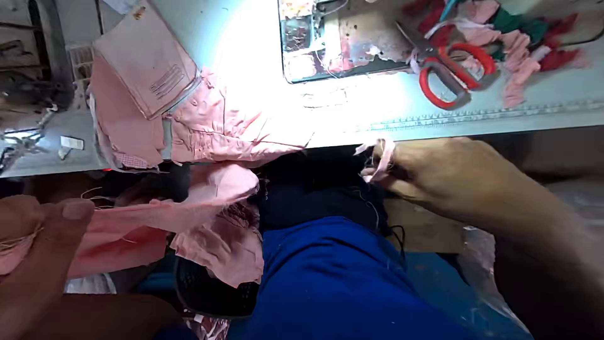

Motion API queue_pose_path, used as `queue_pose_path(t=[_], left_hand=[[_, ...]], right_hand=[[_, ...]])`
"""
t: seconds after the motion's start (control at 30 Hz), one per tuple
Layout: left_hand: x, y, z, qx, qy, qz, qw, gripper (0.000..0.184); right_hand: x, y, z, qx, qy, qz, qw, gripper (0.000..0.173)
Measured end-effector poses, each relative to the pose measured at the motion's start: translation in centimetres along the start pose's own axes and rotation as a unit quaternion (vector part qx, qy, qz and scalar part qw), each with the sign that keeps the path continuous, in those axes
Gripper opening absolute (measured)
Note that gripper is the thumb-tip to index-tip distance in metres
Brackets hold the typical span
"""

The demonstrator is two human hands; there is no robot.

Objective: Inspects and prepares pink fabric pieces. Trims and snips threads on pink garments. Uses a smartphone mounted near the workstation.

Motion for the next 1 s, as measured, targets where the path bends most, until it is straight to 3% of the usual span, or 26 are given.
queue_pose_path(t=[0.17,0.3,0.4,0.5,0.6,0.8,0.87,1.0], left_hand=[[1.3,0.3,-0.6,-0.002,-0.092,0.03,0.995,0.029],[1.1,0.4,-3.7,0.027,-0.069,0.018,0.997,0.019],[2.3,2.5,-1.5,0.043,-0.03,0.006,0.999,0.018],[3.2,4.1,-0.9,0.036,-0.069,0.013,0.997,0.021],[3.7,4.6,-1.2,0.022,-0.099,0.022,0.995,0.023],[5.1,6.2,-0.6,0.029,-0.148,-0.021,0.988,0.022],[5.4,6.7,-0.3,0.037,-0.154,-0.033,0.987,0.021],[5.5,7.3,0.3,0.053,-0.155,-0.064,0.984,0.021]], right_hand=[[-1.4,4.2,-3.1,-0.065,-0.057,-0.01,0.996,0.022],[-2.6,9.8,-4.9,-0.099,-0.028,0.07,0.992,0.025],[-1.4,14.5,-4.3,-0.086,-0.054,0.059,0.993,0.028],[1.0,16.6,-3.0,-0.097,-0.044,0.072,0.992,0.024],[2.0,16.1,-2.0,-0.07,0.013,0.149,0.986,0.027],[1.5,13.1,-2.4,-0.037,0.059,0.223,0.972,0.024],[1.4,12.3,-2.3,-0.014,0.05,0.221,0.974,0.025],[1.1,10.5,-2.2,0.076,-0.021,0.132,0.988,0.027]])
Point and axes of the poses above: each hand's wrist, its own y-axis towards the middle knuckle, its own x-axis out of the palm, z = x × y, the point moved 3 cm from there along y, towards the middle knuckle, and after that the axes turned 1 degree about -x, right-handed, at the moved point
